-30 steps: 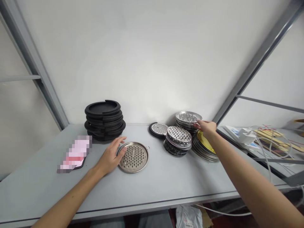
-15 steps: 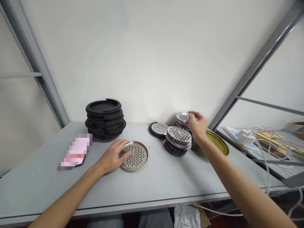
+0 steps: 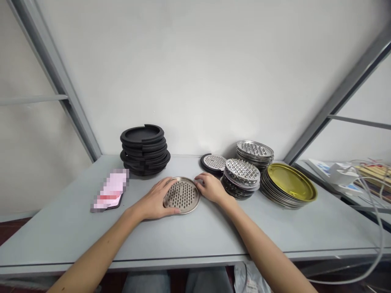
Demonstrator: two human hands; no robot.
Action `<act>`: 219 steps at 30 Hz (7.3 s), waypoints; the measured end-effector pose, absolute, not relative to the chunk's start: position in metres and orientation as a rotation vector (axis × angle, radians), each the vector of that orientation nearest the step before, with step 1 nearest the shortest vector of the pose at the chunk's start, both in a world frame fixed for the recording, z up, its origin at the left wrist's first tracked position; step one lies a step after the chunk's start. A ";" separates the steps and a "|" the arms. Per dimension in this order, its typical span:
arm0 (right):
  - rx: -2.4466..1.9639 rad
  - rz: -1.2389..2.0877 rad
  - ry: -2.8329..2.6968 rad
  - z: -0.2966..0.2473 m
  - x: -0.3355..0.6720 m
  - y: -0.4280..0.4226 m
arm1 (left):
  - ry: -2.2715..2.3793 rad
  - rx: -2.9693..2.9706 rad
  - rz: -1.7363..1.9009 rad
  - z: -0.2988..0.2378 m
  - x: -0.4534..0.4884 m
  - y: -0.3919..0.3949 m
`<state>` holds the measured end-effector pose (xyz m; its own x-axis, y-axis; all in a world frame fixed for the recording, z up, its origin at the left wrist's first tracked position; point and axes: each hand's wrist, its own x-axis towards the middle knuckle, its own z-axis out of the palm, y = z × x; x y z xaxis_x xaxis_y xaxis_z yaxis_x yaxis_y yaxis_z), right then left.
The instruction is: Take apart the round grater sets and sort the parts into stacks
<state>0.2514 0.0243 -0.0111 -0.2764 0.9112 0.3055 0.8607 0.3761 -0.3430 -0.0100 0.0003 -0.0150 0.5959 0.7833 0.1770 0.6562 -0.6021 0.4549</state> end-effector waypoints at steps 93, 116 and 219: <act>-1.272 0.579 -2.000 -0.023 0.244 0.033 | 0.999 2.527 0.436 -0.012 -0.001 -0.005; -1.282 0.292 -2.147 -0.034 0.243 0.036 | 1.024 2.548 0.393 -0.014 -0.001 -0.003; -1.382 0.279 -2.220 -0.012 0.248 0.019 | 1.149 2.587 0.496 -0.009 -0.004 -0.015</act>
